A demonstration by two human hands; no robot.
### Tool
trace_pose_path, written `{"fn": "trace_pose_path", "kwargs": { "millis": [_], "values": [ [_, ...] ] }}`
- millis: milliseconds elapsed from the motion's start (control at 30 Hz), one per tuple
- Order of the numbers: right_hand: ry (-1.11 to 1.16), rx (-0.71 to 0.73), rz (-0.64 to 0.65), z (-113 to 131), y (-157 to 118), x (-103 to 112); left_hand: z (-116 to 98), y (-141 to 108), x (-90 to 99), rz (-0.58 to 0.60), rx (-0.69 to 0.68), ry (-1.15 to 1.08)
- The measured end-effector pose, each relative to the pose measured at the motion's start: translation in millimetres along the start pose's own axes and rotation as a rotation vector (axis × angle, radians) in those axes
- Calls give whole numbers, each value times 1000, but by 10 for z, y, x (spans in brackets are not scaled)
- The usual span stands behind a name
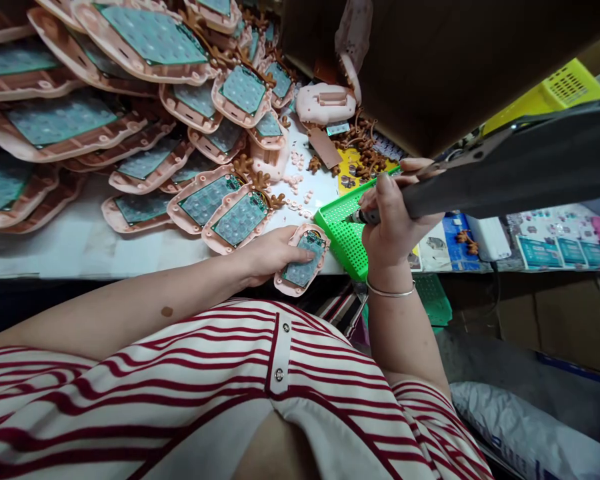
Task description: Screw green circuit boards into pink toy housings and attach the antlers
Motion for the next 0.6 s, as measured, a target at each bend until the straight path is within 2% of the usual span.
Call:
{"fn": "trace_pose_path", "kwargs": {
  "millis": [233, 400, 500, 600],
  "values": [
    [130, -8, 12, -113, -24, -35, -20, -14, -20, 13, 3, -23],
    [87, -36, 17, -178, -42, -39, -7, -10, -3, 18, 4, -19],
    [90, -46, 31, -174, -34, -46, 4, -15, 0, 20, -15, -63],
    [105, -30, -29, -97, -5, -17, 8, -24, 0, 20, -47, -133]
  ]
}}
Point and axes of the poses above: each hand's wrist, its own y-axis towards the middle knuckle, its own x-axis out of the back of the hand, z = x × y, the point moved 1 cm from there along y, towards the middle knuckle, and after that the axes turned 5 degrees about -y, right-handed, at the moved point
